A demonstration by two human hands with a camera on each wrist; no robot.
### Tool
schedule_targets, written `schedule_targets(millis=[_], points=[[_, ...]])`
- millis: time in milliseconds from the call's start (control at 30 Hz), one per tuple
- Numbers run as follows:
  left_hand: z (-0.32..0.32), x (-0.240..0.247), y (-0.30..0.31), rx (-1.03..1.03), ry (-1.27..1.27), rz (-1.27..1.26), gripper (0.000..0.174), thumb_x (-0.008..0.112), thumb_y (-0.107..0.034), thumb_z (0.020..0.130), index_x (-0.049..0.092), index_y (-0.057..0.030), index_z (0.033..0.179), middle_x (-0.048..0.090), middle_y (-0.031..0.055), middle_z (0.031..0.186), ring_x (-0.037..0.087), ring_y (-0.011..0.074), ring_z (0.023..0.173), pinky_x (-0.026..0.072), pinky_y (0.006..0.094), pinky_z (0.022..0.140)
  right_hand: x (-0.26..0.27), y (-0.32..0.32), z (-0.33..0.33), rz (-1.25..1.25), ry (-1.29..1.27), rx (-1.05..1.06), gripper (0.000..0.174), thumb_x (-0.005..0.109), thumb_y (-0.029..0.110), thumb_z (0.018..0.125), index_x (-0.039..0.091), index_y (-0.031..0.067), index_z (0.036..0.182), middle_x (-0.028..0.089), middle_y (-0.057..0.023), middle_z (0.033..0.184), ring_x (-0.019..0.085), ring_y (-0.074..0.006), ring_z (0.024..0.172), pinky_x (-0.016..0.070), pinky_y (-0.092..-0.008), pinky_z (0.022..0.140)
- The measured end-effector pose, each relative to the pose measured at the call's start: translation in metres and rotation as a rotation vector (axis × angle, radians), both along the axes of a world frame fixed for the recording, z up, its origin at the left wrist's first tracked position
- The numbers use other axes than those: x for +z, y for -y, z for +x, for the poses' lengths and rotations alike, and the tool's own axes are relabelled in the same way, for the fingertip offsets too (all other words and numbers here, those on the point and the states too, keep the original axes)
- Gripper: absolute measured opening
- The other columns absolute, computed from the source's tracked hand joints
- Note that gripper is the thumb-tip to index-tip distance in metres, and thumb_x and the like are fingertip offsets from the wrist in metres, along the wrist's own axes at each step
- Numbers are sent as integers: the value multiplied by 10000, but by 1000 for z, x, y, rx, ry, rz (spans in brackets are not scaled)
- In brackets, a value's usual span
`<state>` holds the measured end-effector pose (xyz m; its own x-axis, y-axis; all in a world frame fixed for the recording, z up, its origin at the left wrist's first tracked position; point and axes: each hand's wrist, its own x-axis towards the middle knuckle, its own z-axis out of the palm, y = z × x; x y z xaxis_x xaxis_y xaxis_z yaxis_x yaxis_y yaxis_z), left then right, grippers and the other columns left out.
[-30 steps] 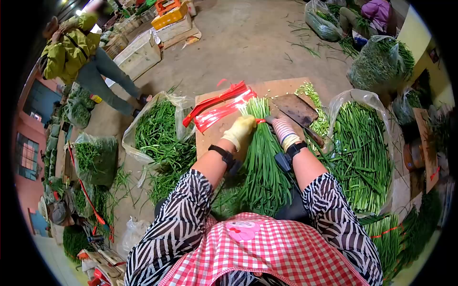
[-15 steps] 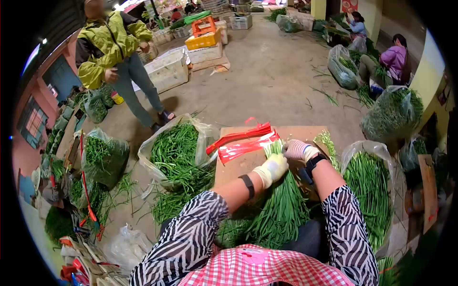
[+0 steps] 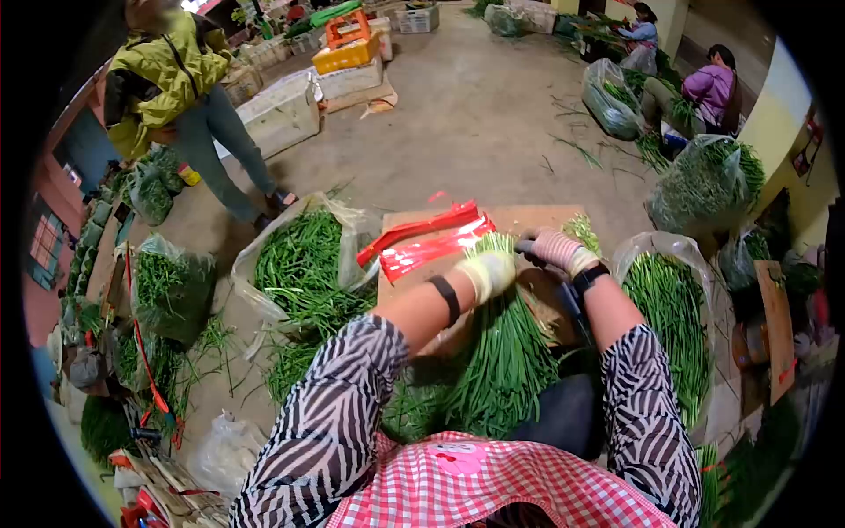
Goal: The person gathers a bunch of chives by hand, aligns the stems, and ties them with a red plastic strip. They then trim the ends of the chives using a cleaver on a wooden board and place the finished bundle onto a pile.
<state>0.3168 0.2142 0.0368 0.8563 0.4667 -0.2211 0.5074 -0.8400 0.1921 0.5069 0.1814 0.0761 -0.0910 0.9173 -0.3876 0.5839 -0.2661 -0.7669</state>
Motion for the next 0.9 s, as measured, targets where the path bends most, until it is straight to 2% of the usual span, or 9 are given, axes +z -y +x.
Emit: schedule_targets(millis=[67,100,200,233,333,567,733,833,900], points=[[7,10,-20,-31,-178,39,266,644,-209,907,775,-77,1098,765,166,1086,743,338,990,594,435,811,7,28,10,-3,89,65,346,678,351,937,710,8,959,639,-55,738,584,-145,696,498,-336,641],[13,6,-33,8,-245,27,343,689,-246,892,770,-75,1179,763,169,1165,739,358,1055,600,437,854,2,39,14,25,293,207,386,715,364,900,750,23,1077,758,-188,929,728,-281,837,561,-398,797],[31,35,-46,-23,-521,5,352,677,-294,917,764,-127,1215,749,133,1228,725,350,1095,592,452,890,-24,62,2,271,225,420,295,701,319,901,769,110,1098,757,-182,1009,734,-322,893,570,-416,848],[33,52,-42,9,-581,-53,339,667,-288,921,764,-148,1214,748,120,1232,721,342,1103,587,467,893,-32,67,-10,493,239,402,265,654,283,934,748,98,1097,753,-188,972,728,-367,898,575,-455,843],[36,60,-43,14,-680,-74,329,656,-297,923,768,-146,1192,753,115,1194,723,327,1071,583,459,875,-23,63,-46,574,619,336,189,604,239,956,692,78,1004,730,-198,872,720,-404,852,574,-514,778],[23,54,-47,4,-680,-86,314,630,-319,927,775,-141,1142,765,105,1107,728,293,998,575,440,832,-36,38,-67,678,880,522,160,611,105,861,760,59,826,734,-187,773,732,-381,731,592,-488,648],[13,43,-53,1,-618,-96,313,612,-334,931,781,-137,1106,774,98,1044,732,268,945,569,426,802,-16,41,-70,555,839,555,256,607,253,964,735,45,1039,744,-214,911,732,-400,828,596,-485,734],[-4,16,-53,74,-361,-114,316,601,-343,933,784,-135,1084,779,93,1006,734,253,914,566,418,784,-50,39,-44,437,459,159,306,588,297,986,730,34,1055,735,-245,998,711,-429,934,574,-485,849],[-29,-32,-46,193,86,-204,277,561,-288,971,752,-118,1078,769,123,994,732,328,905,571,452,829,-87,22,-25,328,98,-84,368,574,318,962,735,15,1095,716,-287,1092,687,-434,1034,533,-475,952]])
